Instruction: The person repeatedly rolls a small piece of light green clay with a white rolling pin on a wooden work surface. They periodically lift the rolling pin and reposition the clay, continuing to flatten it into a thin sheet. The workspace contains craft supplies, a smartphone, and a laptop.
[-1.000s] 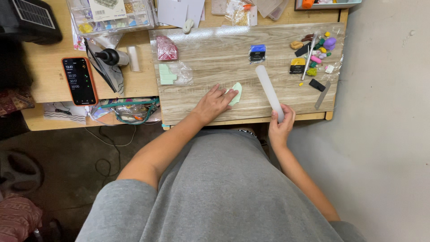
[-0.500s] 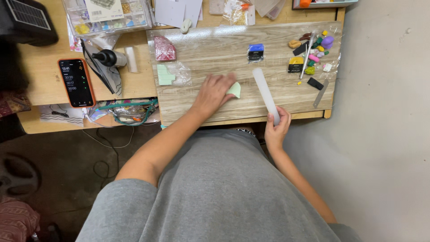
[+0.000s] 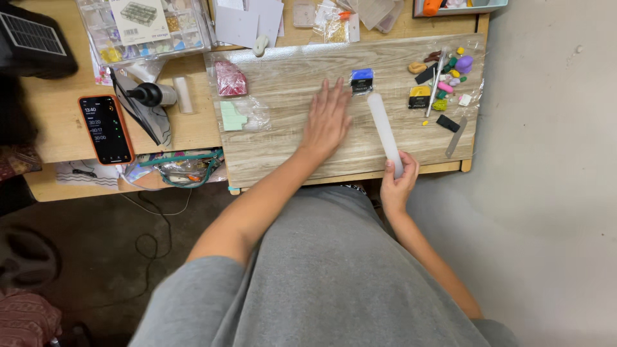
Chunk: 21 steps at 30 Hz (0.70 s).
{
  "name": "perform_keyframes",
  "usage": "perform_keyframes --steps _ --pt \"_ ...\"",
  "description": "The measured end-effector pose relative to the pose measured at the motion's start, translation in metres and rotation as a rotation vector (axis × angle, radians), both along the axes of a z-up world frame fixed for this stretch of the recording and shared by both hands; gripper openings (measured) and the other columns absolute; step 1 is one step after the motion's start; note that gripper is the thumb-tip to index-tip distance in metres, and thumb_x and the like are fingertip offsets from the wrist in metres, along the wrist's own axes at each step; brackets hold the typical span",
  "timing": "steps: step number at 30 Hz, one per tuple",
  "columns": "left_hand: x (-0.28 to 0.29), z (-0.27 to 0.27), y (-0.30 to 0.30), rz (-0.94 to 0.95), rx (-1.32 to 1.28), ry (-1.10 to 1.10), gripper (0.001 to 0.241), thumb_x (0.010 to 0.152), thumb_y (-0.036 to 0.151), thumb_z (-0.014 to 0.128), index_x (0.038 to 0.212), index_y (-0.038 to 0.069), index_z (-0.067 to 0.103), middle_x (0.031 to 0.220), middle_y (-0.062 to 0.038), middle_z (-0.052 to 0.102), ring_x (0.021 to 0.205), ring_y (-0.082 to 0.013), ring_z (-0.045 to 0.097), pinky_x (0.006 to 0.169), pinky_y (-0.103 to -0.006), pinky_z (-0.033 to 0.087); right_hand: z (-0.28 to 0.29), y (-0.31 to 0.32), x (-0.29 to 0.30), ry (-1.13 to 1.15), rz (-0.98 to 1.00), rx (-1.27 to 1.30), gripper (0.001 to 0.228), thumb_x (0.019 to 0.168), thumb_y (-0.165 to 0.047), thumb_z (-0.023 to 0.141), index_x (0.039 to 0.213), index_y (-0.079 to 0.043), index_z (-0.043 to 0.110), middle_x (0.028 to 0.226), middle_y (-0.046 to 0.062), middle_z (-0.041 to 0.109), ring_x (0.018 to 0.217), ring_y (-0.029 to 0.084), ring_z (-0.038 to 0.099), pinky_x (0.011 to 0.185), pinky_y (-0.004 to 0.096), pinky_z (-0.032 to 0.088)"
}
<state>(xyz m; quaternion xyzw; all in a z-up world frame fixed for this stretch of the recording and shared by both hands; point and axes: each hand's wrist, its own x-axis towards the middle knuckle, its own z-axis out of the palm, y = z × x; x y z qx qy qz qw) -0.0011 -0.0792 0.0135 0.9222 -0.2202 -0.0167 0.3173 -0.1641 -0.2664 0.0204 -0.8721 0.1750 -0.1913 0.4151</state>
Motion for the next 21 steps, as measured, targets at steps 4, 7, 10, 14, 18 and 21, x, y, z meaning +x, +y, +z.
perform_keyframes --steps 4,7,10,14,18,21 --pt "0.01 -0.025 -0.014 0.012 0.225 -0.051 0.07 0.106 0.052 0.039 0.163 0.015 0.024 0.172 -0.013 0.011 0.157 -0.0396 0.009 0.124 -0.0579 0.018 0.002 -0.005 0.014 -0.016 -0.03 0.023 0.028 0.099 -0.011 0.069 0.124 -0.002 0.06 0.116 0.016 0.054 0.108 0.038 0.06 0.099 0.046 0.045" --pt "0.01 -0.027 -0.013 0.062 0.272 0.026 0.082 0.101 0.059 0.046 0.166 0.016 0.017 0.173 -0.014 0.004 0.158 -0.0403 0.001 0.126 -0.0578 0.011 0.003 -0.007 0.016 -0.001 -0.028 0.032 0.027 0.1 -0.011 0.068 0.124 -0.002 0.06 0.117 0.016 0.053 0.108 0.037 0.059 0.099 0.045 0.045" --pt "0.014 -0.026 -0.014 0.063 0.277 0.073 0.093 0.096 0.065 0.051 0.167 0.02 0.012 0.173 -0.014 -0.001 0.158 -0.041 -0.006 0.126 -0.059 0.007 0.002 -0.012 0.026 -0.004 -0.027 0.029 0.027 0.1 -0.011 0.068 0.124 -0.002 0.06 0.117 0.015 0.053 0.107 0.036 0.059 0.098 0.044 0.045" --pt "0.011 -0.023 -0.014 0.048 0.27 0.038 0.099 0.089 0.066 0.058 0.166 0.023 0.013 0.173 -0.014 0.002 0.158 -0.0433 0.0 0.123 -0.0618 0.016 -0.001 -0.017 0.032 -0.002 -0.04 0.032 0.028 0.099 -0.012 0.069 0.124 -0.003 0.06 0.118 0.014 0.053 0.106 0.035 0.058 0.097 0.043 0.045" --pt "0.011 -0.027 -0.017 0.066 0.298 0.011 0.102 0.085 0.067 0.059 0.166 0.022 0.016 0.172 -0.013 0.007 0.158 -0.0428 0.004 0.122 -0.0618 0.017 0.003 -0.018 0.039 -0.011 -0.047 0.036 0.027 0.099 -0.01 0.068 0.124 -0.002 0.06 0.117 0.015 0.053 0.105 0.035 0.058 0.096 0.043 0.045" --pt "0.013 -0.029 -0.018 0.069 0.304 0.02 0.101 0.085 0.068 0.057 0.166 0.021 0.016 0.173 -0.013 0.006 0.158 -0.0421 0.002 0.123 -0.0613 0.015 0.003 -0.018 0.042 -0.017 -0.066 0.07 0.027 0.099 -0.009 0.067 0.124 -0.001 0.059 0.118 0.016 0.051 0.104 0.033 0.057 0.097 0.042 0.044"
